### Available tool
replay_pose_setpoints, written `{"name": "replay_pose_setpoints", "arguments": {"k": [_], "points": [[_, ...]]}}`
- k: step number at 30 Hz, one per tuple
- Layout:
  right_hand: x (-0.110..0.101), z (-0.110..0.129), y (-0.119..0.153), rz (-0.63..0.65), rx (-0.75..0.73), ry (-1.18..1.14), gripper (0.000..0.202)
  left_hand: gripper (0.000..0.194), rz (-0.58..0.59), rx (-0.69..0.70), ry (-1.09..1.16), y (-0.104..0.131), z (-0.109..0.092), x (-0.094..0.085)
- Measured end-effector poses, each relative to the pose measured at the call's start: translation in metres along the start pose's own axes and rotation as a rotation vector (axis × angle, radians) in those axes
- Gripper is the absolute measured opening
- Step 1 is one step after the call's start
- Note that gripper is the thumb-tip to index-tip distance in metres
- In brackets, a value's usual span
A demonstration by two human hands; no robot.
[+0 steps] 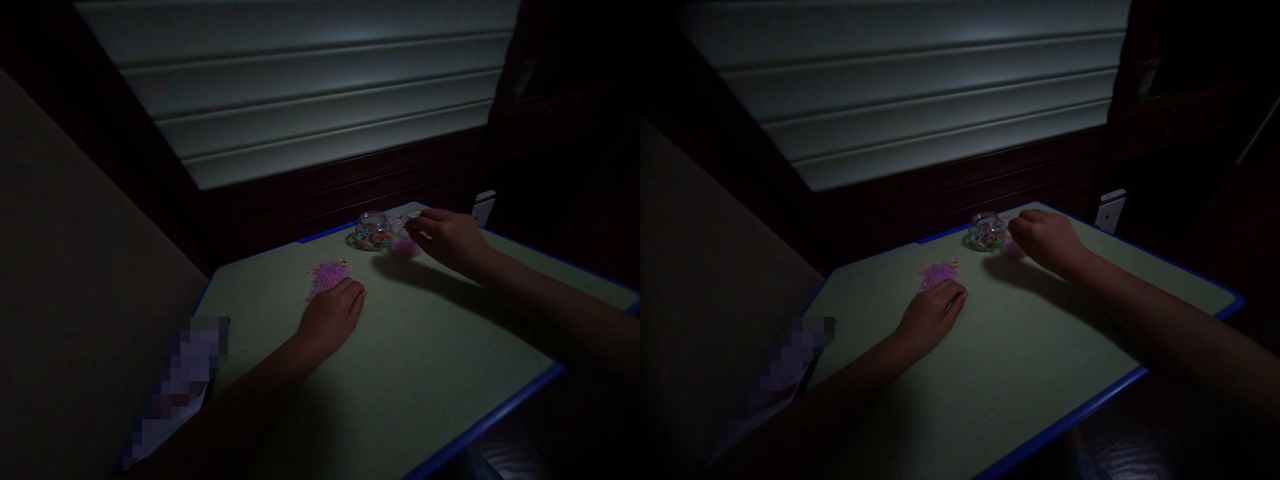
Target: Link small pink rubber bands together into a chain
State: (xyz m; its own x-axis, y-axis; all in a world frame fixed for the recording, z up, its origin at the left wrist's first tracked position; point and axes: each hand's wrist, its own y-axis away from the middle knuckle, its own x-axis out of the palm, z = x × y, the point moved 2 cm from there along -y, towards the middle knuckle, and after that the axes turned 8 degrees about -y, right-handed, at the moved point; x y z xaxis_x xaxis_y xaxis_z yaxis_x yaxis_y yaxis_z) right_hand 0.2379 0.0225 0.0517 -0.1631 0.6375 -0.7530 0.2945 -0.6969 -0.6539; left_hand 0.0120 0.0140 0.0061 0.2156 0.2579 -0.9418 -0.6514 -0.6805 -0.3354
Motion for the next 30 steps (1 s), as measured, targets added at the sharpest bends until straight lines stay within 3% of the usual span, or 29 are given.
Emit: {"name": "replay_pose_setpoints", "arguments": {"k": [5, 17, 24, 30], "points": [[0.004, -0.017, -0.002, -0.011, 0.155, 0.081, 0.030, 0.023, -0.002, 0.001, 0.004, 0.000, 0.000, 0.000], [0.009, -0.019, -0.001, 0.020, 0.177, 0.048, 0.030, 0.022, -0.003, 0.014, -0.011, 0.001, 0.000, 0.001], [0.003, 0.007, 0.002, -0.012, 0.055, -0.135, 0.028, 0.023, -0.004, 0.012, -0.025, 0.001, 0.000, 0.001], [0.028, 0.039, 0.009, 0.116, -0.105, -0.392, 0.023, 0.023, -0.007, 0.023, -0.020, -0.001, 0.000, 0.004]]}}
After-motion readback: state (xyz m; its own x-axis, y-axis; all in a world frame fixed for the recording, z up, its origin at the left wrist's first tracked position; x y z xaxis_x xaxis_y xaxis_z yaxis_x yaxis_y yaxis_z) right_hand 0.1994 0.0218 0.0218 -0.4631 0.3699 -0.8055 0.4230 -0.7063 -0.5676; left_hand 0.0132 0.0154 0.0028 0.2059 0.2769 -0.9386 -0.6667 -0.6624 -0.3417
